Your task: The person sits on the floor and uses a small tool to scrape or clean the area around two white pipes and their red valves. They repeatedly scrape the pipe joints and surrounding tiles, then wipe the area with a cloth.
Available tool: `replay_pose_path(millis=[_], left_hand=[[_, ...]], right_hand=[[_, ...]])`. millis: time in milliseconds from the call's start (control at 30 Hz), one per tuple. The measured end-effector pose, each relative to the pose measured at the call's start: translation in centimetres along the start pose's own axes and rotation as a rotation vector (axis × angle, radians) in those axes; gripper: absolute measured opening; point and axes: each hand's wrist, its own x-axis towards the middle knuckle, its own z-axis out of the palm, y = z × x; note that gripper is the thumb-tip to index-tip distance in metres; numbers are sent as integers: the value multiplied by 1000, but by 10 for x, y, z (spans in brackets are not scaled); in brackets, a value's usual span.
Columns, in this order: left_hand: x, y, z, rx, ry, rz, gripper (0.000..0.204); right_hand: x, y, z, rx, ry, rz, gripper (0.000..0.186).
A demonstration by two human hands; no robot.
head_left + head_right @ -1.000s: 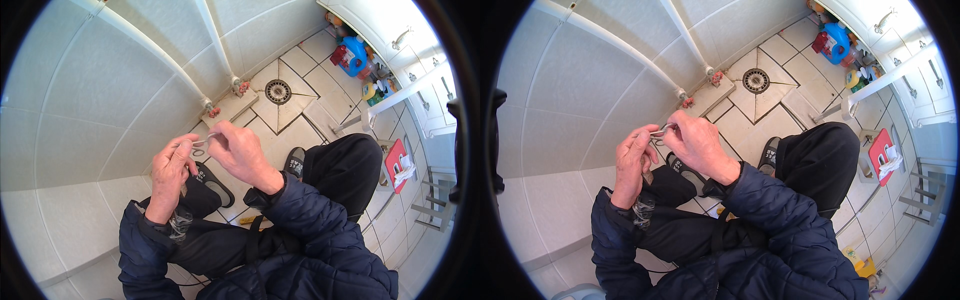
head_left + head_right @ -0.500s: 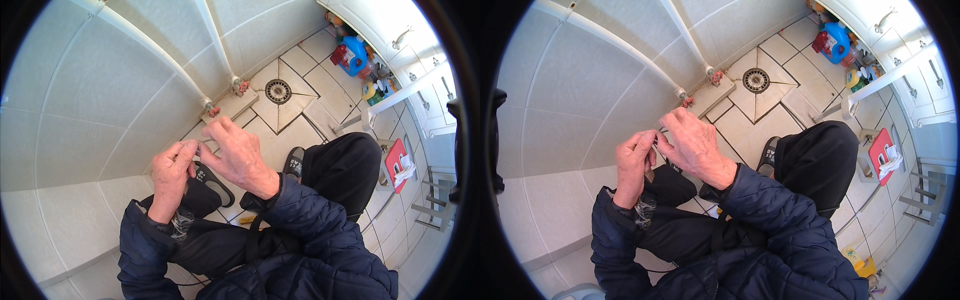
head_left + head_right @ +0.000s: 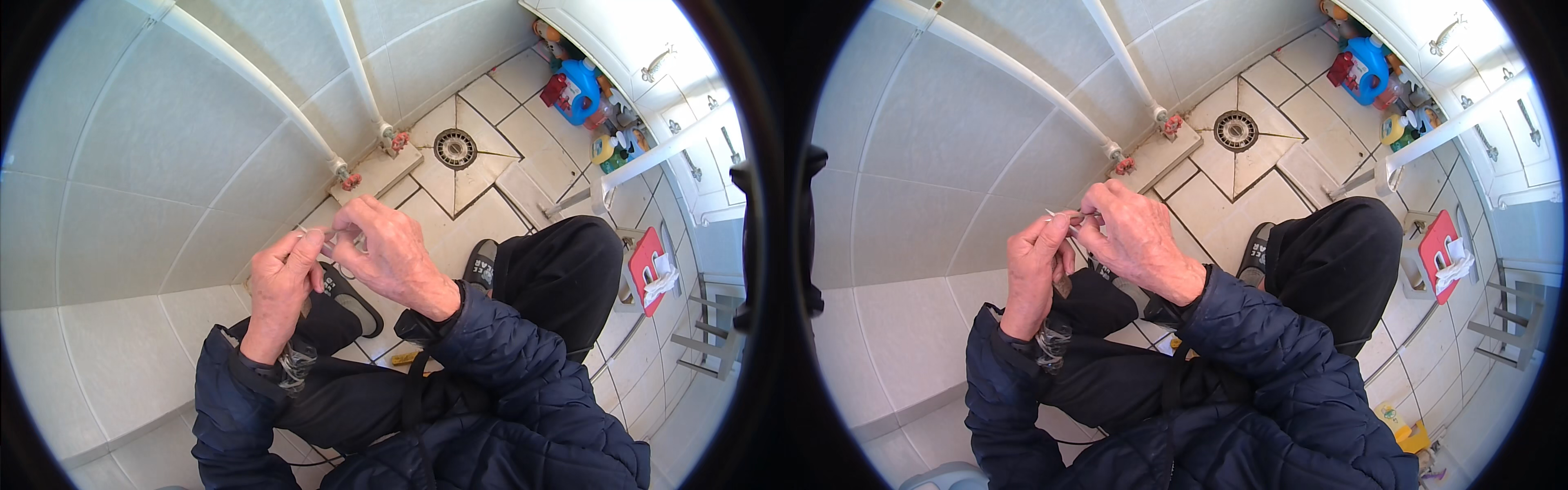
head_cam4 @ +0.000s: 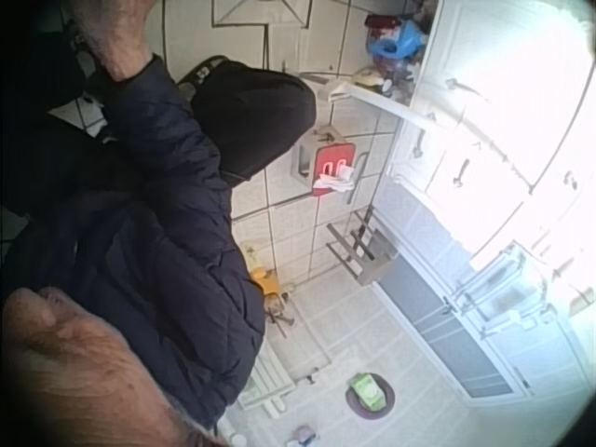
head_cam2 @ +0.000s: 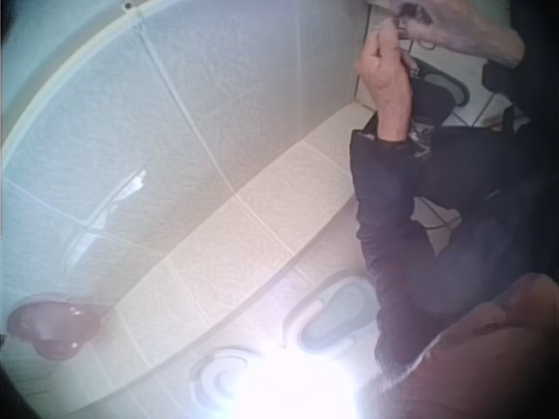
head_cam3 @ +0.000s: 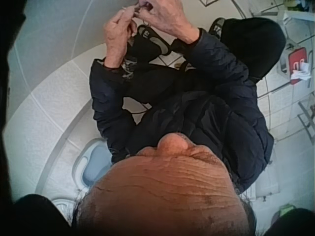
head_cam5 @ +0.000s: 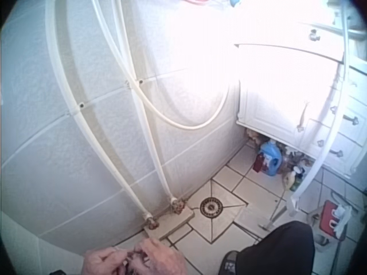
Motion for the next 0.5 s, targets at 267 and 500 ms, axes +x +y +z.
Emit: replay_pose_path(millis=[267,500], left_hand=[[-1,2,3,72,-18,37,38],[-3,2,4,101,-12,49,38]], right_hand=[[2,-4,-4,79,-55,112,22],[0,-1,-3,93,-81,89,18]])
